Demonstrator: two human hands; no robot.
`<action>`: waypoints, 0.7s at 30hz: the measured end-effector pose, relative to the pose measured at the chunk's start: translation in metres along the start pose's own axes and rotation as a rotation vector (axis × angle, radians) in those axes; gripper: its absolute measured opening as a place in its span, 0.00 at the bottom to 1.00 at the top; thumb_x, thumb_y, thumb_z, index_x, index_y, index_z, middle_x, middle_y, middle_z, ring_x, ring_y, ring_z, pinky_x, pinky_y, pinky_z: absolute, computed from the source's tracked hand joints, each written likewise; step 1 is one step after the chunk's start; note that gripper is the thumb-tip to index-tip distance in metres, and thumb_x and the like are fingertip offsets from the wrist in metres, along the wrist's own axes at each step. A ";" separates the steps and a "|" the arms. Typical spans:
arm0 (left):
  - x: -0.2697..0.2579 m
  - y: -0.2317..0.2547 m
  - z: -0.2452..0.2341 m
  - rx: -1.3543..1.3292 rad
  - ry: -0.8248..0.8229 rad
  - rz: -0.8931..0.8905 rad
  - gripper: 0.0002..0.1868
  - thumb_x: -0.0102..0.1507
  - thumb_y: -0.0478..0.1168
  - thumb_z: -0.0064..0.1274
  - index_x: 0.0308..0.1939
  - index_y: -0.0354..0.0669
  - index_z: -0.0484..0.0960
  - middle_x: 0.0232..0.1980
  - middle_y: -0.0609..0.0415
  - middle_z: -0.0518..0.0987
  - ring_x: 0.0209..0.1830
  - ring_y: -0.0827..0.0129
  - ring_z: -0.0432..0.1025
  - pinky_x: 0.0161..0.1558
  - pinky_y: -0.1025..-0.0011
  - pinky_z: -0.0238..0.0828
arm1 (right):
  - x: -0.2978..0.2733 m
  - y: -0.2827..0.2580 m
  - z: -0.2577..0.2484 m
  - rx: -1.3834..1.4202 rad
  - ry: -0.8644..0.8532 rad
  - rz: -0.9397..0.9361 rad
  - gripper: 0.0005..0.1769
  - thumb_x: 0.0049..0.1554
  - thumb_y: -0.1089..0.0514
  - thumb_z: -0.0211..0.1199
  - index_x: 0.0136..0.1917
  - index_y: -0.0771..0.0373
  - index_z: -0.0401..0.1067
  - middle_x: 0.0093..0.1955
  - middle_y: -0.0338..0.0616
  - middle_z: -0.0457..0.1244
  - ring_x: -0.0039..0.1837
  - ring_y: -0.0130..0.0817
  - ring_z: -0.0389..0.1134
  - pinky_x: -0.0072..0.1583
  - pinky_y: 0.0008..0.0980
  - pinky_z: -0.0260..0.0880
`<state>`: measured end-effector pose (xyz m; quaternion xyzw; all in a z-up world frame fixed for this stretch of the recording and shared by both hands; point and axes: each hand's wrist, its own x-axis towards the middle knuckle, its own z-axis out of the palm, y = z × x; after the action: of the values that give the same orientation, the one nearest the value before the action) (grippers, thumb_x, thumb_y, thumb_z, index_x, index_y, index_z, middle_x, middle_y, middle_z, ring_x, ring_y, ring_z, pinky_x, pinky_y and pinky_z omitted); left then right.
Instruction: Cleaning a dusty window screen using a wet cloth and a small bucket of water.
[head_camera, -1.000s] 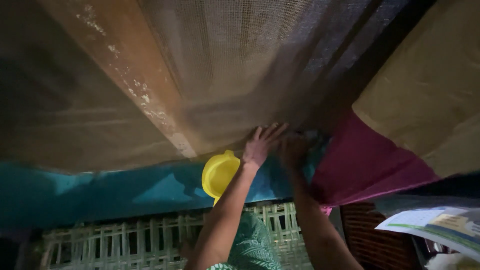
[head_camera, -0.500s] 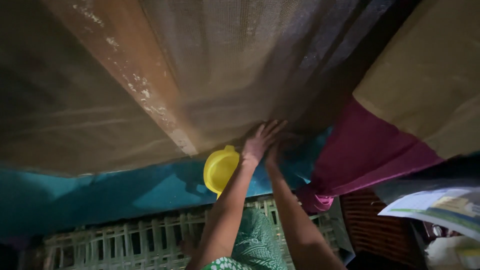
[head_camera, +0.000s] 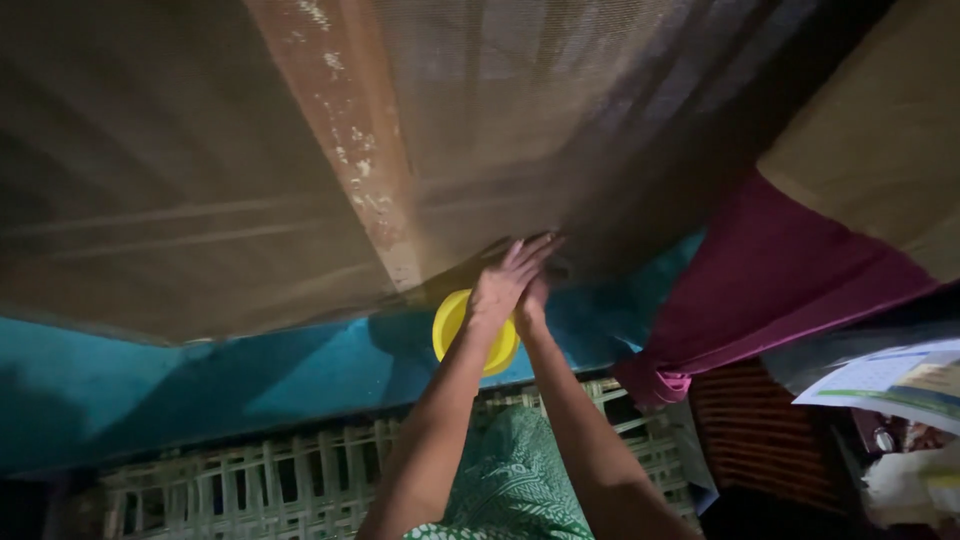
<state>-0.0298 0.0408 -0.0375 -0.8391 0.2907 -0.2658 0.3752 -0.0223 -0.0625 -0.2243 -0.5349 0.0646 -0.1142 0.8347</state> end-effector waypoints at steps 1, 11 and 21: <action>0.000 0.009 0.006 -0.016 0.074 -0.118 0.44 0.70 0.44 0.41 0.86 0.66 0.35 0.87 0.56 0.26 0.85 0.57 0.22 0.74 0.39 0.08 | -0.003 -0.017 0.012 -0.176 -0.004 -0.014 0.29 0.70 0.51 0.41 0.82 0.58 0.51 0.79 0.50 0.54 0.76 0.40 0.57 0.74 0.36 0.57; -0.030 -0.022 0.003 -0.169 -0.143 0.171 0.46 0.64 0.44 0.45 0.82 0.69 0.38 0.83 0.62 0.23 0.82 0.62 0.21 0.71 0.40 0.09 | -0.025 -0.067 0.049 -0.184 0.302 0.370 0.37 0.67 0.42 0.44 0.80 0.62 0.38 0.74 0.60 0.53 0.73 0.46 0.60 0.69 0.40 0.63; -0.053 -0.015 0.020 -0.290 0.042 0.003 0.40 0.66 0.49 0.41 0.83 0.67 0.49 0.87 0.61 0.33 0.86 0.65 0.31 0.75 0.42 0.12 | -0.019 0.004 -0.004 -0.952 0.207 -0.111 0.36 0.63 0.51 0.50 0.80 0.58 0.41 0.77 0.52 0.52 0.74 0.47 0.60 0.73 0.45 0.63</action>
<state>-0.0482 0.0950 -0.0492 -0.8784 0.3349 -0.2381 0.2443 -0.0405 -0.0593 -0.2300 -0.8454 0.1639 -0.1690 0.4794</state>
